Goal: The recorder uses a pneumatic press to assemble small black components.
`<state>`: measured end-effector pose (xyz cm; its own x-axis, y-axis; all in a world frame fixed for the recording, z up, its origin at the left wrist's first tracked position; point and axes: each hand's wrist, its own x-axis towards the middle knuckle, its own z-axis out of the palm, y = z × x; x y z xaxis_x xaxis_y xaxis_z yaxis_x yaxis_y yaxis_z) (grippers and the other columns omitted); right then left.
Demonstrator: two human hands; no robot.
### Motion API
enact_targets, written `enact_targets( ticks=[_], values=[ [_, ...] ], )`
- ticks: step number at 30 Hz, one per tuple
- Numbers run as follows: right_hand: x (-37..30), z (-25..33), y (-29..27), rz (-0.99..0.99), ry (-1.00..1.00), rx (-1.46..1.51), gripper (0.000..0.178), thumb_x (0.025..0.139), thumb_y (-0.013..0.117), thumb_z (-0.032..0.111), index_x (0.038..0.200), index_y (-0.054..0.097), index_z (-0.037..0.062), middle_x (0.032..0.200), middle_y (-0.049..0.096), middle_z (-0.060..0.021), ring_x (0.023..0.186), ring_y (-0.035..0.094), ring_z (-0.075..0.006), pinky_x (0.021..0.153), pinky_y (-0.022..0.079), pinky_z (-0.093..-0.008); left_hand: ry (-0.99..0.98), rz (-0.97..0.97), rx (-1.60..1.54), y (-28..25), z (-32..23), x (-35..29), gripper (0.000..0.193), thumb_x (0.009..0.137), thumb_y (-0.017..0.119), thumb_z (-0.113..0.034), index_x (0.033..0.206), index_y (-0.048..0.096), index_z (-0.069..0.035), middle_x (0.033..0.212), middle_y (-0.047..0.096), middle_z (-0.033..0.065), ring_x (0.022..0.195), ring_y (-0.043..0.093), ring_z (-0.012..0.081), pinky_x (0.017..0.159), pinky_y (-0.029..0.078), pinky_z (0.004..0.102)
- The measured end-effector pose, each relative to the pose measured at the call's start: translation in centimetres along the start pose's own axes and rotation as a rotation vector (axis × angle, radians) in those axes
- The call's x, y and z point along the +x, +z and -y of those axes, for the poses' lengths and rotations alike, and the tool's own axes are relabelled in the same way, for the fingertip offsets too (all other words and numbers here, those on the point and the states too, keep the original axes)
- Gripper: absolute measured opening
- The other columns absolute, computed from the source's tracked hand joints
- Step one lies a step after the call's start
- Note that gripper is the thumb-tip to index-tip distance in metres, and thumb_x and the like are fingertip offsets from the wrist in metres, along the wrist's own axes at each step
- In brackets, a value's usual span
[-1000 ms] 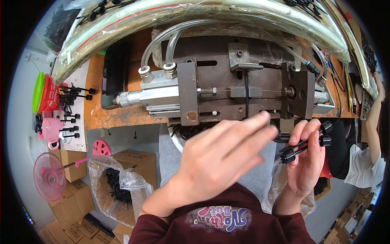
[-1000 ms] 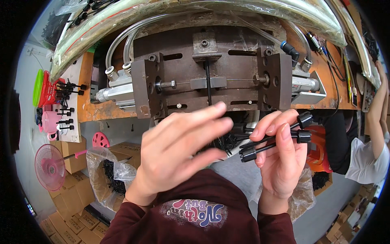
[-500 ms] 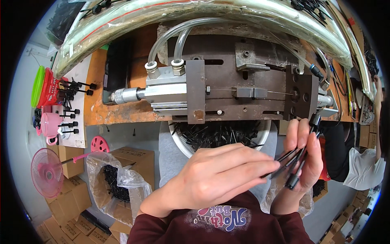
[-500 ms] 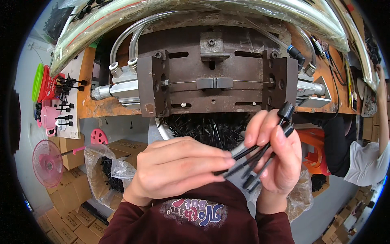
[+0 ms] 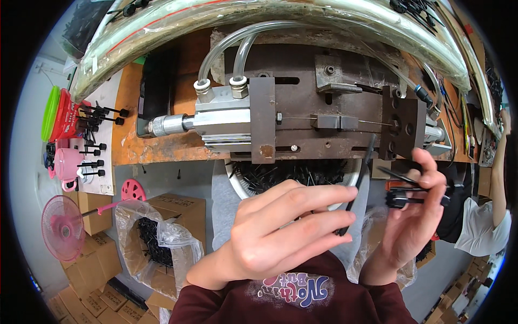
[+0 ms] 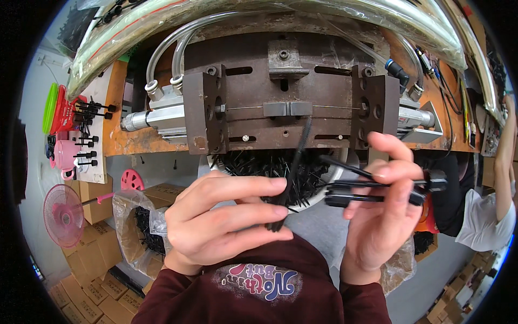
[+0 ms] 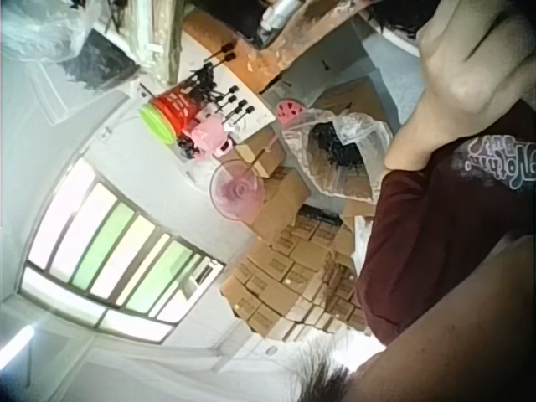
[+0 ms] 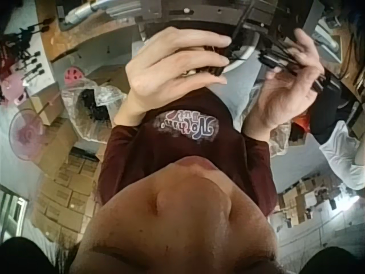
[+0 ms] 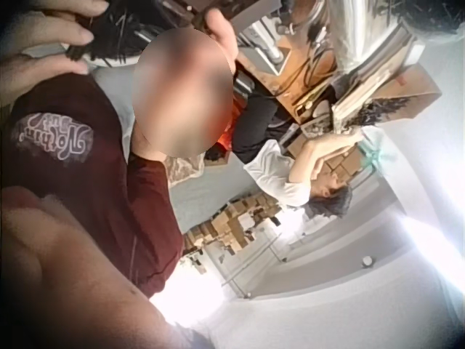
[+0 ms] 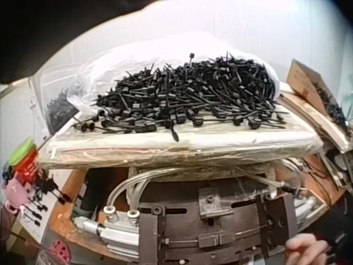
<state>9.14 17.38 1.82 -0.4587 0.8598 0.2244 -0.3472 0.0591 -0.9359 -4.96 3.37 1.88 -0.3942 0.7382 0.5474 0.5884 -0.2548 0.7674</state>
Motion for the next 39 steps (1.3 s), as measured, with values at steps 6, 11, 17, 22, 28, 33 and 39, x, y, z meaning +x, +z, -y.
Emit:
enact_targets(
  ticks=[6, 11, 17, 22, 28, 33, 39],
  values=[
    [-0.2, 0.2, -0.3, -0.018, -0.094, -0.05, 0.028, 0.101, 0.05, 0.028, 0.097, 0.053, 0.0013, 0.102, 0.049, -0.013, 0.06, 0.051, -0.0092, 0.052, 0.046, -0.019, 0.132, -0.064, 0.529, 2.9, 2.6, 0.3, 0.028, 0.063, 0.081, -0.009, 0.088, 0.071, -0.002, 0.112, 0.069, 0.0124, 0.073, 0.065, 0.0189, 0.061, 0.05, 0.0271],
    [-0.4, 0.2, -0.7, -0.023, -0.11, -0.146, 0.025, 0.097, 0.058, 0.025, 0.101, 0.057, -0.0002, 0.103, 0.049, -0.0134, 0.06, 0.052, -0.0101, 0.055, 0.047, -0.0199, 0.081, 0.0, 0.719, 3.5, 2.2, 1.1, 0.024, 0.067, 0.078, -0.01, 0.088, 0.07, -0.002, 0.113, 0.07, 0.0091, 0.064, 0.062, 0.0139, 0.059, 0.048, 0.026],
    [-0.3, 0.2, -1.0, -0.009, -0.096, -0.149, 0.026, 0.096, 0.058, 0.024, 0.1, 0.056, -0.0012, 0.103, 0.051, -0.0147, 0.058, 0.052, -0.0099, 0.055, 0.047, -0.0198, 0.066, 0.017, 0.722, 3.4, 2.1, 1.6, 0.024, 0.066, 0.078, -0.01, 0.087, 0.07, -0.004, 0.112, 0.07, 0.0085, 0.061, 0.061, 0.0132, 0.058, 0.047, 0.0255],
    [-0.1, 0.8, -0.8, 0.052, -0.048, -0.045, 0.027, 0.098, 0.055, 0.024, 0.096, 0.052, -0.0027, 0.096, 0.054, -0.0159, 0.057, 0.052, -0.0103, 0.049, 0.045, -0.0185, 0.048, 0.029, 0.725, 3.3, 1.9, 1.6, 0.024, 0.066, 0.079, -0.01, 0.088, 0.07, -0.004, 0.113, 0.069, 0.0079, 0.062, 0.062, 0.0136, 0.058, 0.047, 0.0253],
    [-0.1, 0.9, -0.4, 0.009, 0.071, -0.036, 0.021, 0.097, 0.055, 0.016, 0.094, 0.051, -0.0041, 0.088, 0.055, -0.0161, 0.055, 0.052, -0.0115, 0.04, 0.045, -0.0197, 0.139, -0.018, 0.519, 2.7, 1.8, 1.5, 0.033, 0.067, 0.079, -0.012, 0.099, 0.072, -0.005, 0.113, 0.069, 0.0101, 0.073, 0.066, 0.017, 0.061, 0.051, 0.0265],
    [0.0, 0.7, 0.2, 0.166, 0.242, 0.04, 0.018, 0.096, 0.057, 0.014, 0.093, 0.052, -0.0032, 0.084, 0.058, -0.0146, 0.055, 0.053, -0.0123, 0.041, 0.042, -0.019, 0.282, 0.027, 0.236, 2.6, -0.4, 0.6, 0.03, 0.073, 0.067, -0.011, 0.102, 0.073, -0.004, 0.104, 0.071, 0.0101, 0.08, 0.069, 0.0184, 0.064, 0.057, 0.0269],
    [1.1, 0.6, -0.6, 0.013, -0.005, 0.051, 0.018, 0.101, 0.049, 0.014, 0.1, 0.055, -0.0033, 0.092, 0.06, -0.0154, 0.054, 0.051, -0.0099, 0.05, 0.042, -0.0178, 0.073, 0.171, -0.024, 0.4, -1.3, -0.3, 0.027, 0.07, 0.079, -0.005, 0.096, 0.075, -0.005, 0.094, 0.071, 0.0084, 0.078, 0.069, 0.0176, 0.064, 0.058, 0.0266]
  ],
)
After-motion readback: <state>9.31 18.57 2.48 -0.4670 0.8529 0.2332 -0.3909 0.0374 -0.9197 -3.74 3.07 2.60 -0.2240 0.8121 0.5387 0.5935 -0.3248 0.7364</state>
